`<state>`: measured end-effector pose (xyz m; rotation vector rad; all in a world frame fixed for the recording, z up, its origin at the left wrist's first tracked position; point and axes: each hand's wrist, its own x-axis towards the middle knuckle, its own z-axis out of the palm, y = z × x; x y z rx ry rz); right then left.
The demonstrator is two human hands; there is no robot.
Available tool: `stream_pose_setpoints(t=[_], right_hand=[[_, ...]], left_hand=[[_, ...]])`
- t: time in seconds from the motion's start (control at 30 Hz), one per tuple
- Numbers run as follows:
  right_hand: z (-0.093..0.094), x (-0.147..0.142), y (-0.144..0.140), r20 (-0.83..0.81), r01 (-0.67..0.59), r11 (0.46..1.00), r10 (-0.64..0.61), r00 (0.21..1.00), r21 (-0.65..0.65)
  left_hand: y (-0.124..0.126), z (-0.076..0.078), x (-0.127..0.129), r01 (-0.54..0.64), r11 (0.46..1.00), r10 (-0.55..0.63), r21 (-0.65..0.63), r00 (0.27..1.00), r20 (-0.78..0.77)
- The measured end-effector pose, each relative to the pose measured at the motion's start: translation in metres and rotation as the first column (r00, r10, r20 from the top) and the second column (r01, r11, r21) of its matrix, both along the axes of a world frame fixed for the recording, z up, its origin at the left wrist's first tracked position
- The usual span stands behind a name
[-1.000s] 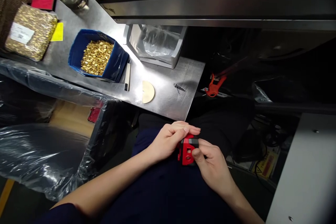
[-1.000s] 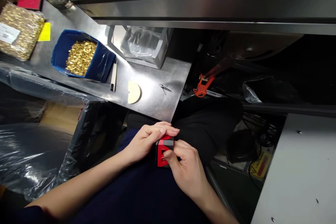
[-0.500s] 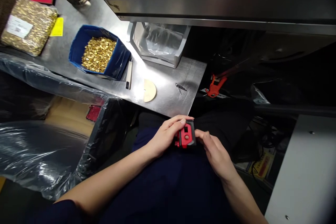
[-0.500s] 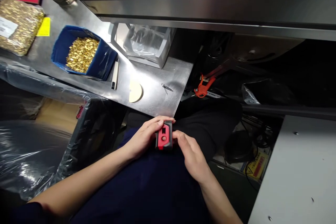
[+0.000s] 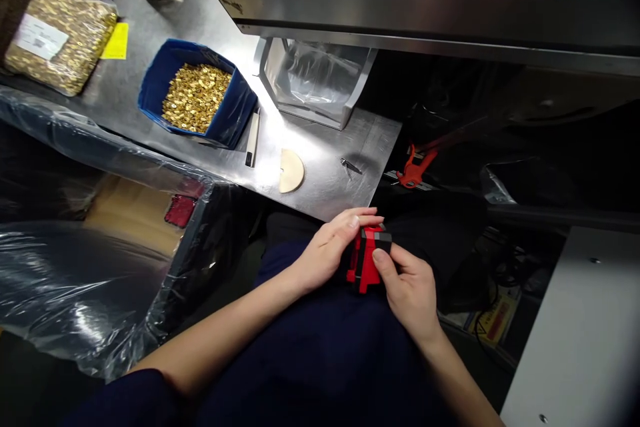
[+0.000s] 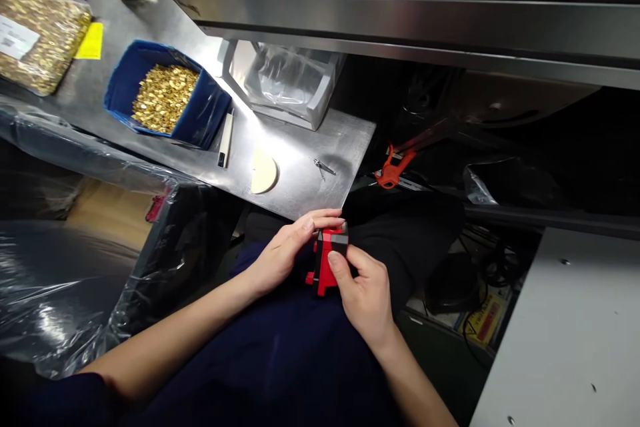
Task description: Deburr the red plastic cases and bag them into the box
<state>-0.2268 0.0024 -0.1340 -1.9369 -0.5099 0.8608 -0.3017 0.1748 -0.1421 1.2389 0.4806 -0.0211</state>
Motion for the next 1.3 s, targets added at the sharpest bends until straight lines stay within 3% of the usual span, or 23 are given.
stream_pose_setpoints(t=[0.13,0.27,0.4,0.5,0.6,0.87,1.03,1.2,1.3], right_hand=[[0.005,0.007,-0.003,0.006,-0.071,0.997,0.071,0.997,-0.013],[0.008,0.003,-0.004,0.060,-0.134,0.989,0.137,0.989,-0.060],[0.005,0.003,0.001,-0.104,0.020,0.994,-0.031,0.994,-0.107],[-0.003,0.008,0.006,-0.282,0.188,0.979,-0.204,0.938,-0.082],[-0.007,0.011,0.009,-0.410,0.287,0.957,-0.279,0.868,-0.044],[-0.004,0.010,0.008,-0.554,0.312,0.950,-0.245,0.796,0.028],[-0.014,0.013,0.000,-0.716,0.423,0.904,-0.261,0.647,0.053],[-0.025,0.018,-0.016,-0.764,0.568,0.823,-0.362,0.534,0.007],[-0.027,0.015,-0.016,-0.804,0.581,0.814,-0.328,0.496,0.026]], left_hand=[[-0.003,0.001,0.002,-0.002,1.000,0.003,-0.014,1.000,0.025],[-0.007,-0.005,0.007,-0.064,0.982,0.048,-0.178,0.994,-0.093],[-0.007,-0.008,0.005,-0.018,0.969,-0.013,-0.247,0.993,-0.121],[-0.006,-0.004,-0.003,0.139,0.966,-0.158,-0.217,0.985,-0.074],[-0.003,0.000,-0.011,0.241,0.958,-0.251,-0.153,0.967,-0.050],[0.006,-0.007,-0.021,0.331,0.943,-0.331,-0.004,0.942,0.050],[0.008,-0.009,-0.029,0.289,0.952,-0.294,0.099,0.954,0.050],[0.019,-0.019,-0.033,0.162,0.982,-0.151,-0.099,0.983,0.104],[0.016,-0.027,-0.032,0.077,0.953,-0.054,-0.294,0.995,0.086]])
